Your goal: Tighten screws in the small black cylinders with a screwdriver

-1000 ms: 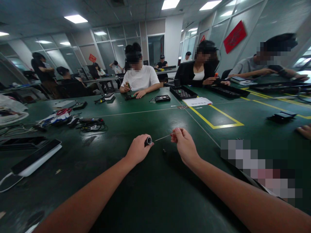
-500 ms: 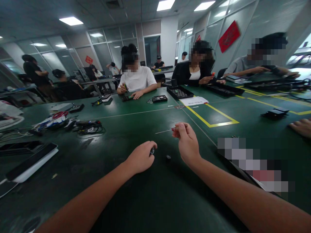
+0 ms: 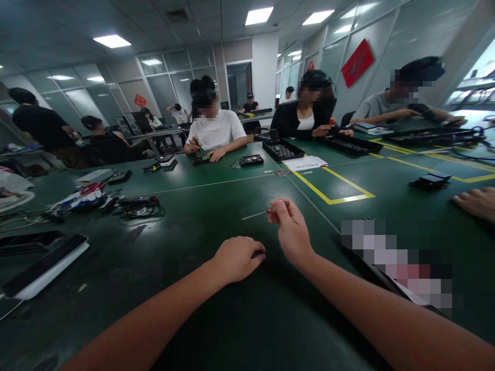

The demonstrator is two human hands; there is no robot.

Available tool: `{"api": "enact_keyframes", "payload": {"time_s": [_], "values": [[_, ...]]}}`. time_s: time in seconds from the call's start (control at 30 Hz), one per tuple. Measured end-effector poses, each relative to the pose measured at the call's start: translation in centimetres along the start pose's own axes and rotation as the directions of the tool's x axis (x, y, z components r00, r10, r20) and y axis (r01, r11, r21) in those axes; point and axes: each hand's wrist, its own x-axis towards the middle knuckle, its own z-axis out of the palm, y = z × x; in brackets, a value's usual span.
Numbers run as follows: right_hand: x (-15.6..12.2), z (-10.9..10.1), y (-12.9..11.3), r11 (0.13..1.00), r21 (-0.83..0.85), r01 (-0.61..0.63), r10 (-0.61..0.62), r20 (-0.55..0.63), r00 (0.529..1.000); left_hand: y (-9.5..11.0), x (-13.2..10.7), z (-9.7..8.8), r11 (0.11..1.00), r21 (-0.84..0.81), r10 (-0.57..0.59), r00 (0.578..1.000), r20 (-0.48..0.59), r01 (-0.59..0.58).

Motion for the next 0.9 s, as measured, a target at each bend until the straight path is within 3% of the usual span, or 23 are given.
{"api": "enact_keyframes", "payload": {"time_s": [0.33,0.43,0.6,0.83,0.9], "values": [[0.1,-0.1,0.2,1.0,0.013,-0.008,0.007,0.034,0.999,-3.8,-1.8,-2.3,0.956,-0.266,-0.143,0.989,-0.042,0.127],[0.2,-0.1,0.4,1.0,0.02,-0.013,0.013,0.032,0.999,-5.3,-2.9,-3.3,0.903,-0.361,-0.265,0.963,-0.046,0.231],[0.2,-0.1,0.6,0.999,0.02,-0.025,0.024,0.061,0.998,-8.1,-5.4,-5.4,0.694,-0.595,-0.499,0.867,0.011,0.406],[0.3,-0.1,0.9,0.999,0.037,-0.035,0.032,0.069,0.997,-12.2,-10.5,-8.1,0.366,-0.885,-0.713,0.699,-0.066,0.29],[0.3,-0.1,1.0,0.999,0.038,-0.036,0.033,0.074,0.997,-13.0,-12.1,-8.9,0.37,-0.884,-0.781,0.611,-0.129,0.286]]}}
